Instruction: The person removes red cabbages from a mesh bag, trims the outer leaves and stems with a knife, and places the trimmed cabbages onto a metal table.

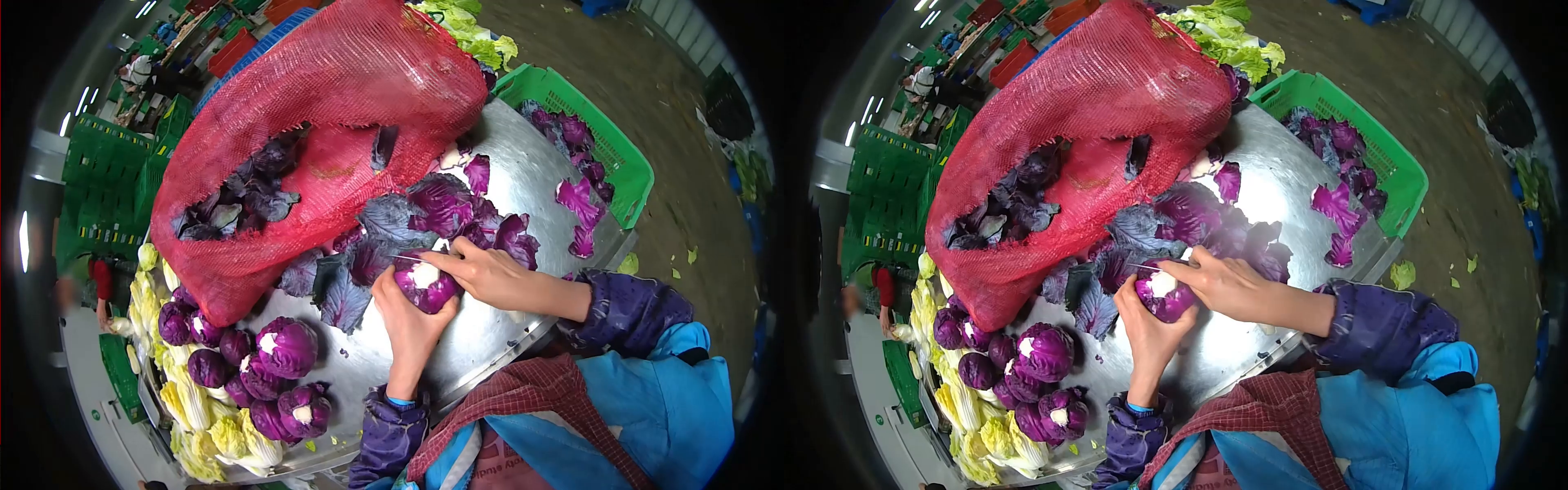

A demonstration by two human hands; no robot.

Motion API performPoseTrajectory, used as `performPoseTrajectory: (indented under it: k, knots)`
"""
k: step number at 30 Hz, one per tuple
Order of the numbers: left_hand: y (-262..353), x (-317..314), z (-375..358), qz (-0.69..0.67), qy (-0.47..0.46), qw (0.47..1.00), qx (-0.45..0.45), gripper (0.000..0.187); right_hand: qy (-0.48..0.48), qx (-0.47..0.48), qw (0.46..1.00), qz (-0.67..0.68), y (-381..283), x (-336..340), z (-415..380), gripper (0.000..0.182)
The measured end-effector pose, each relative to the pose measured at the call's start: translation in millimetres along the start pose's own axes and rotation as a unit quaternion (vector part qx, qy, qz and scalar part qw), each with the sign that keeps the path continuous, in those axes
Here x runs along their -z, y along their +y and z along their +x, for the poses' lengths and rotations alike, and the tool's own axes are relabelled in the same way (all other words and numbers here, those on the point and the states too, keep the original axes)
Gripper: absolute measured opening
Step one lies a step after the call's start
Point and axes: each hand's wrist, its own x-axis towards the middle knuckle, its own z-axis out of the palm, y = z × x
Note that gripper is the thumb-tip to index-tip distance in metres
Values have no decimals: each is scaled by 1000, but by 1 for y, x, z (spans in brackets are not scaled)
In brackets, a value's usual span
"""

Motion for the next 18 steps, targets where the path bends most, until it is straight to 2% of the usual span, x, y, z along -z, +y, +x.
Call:
performPoseTrajectory:
  k: [2,4,6,8,10,11,13,14,16,18]
  knots:
    - [1,-2,6,8,6,1000,3,90,-57,-45,996,-50,-7,6,14,45]
    - [3,-3,10,24,1,1000,13,90,-44,-45,997,-46,-2,2,23,46]
    - [4,-3,12,27,-2,999,17,90,-59,-17,994,-92,3,3,29,49]
    - [8,-3,9,28,-5,999,23,91,-60,77,980,-174,20,7,28,48]
    - [13,-4,6,38,13,999,-3,88,-57,77,979,-177,30,4,27,42]
    - [12,-4,4,15,14,1000,18,89,-59,78,979,-176,32,-3,30,42]
    - [10,-7,-2,22,28,999,12,90,38,-31,995,-83,28,-16,41,39]
    - [10,-9,-4,30,46,998,3,91,25,-52,995,-79,30,-13,47,27]
    - [11,-7,-10,14,45,999,22,92,8,-53,995,-87,38,-13,56,24]
    - [3,-3,-23,-11,21,1000,-7,96,23,-72,989,-128,62,-14,55,23]
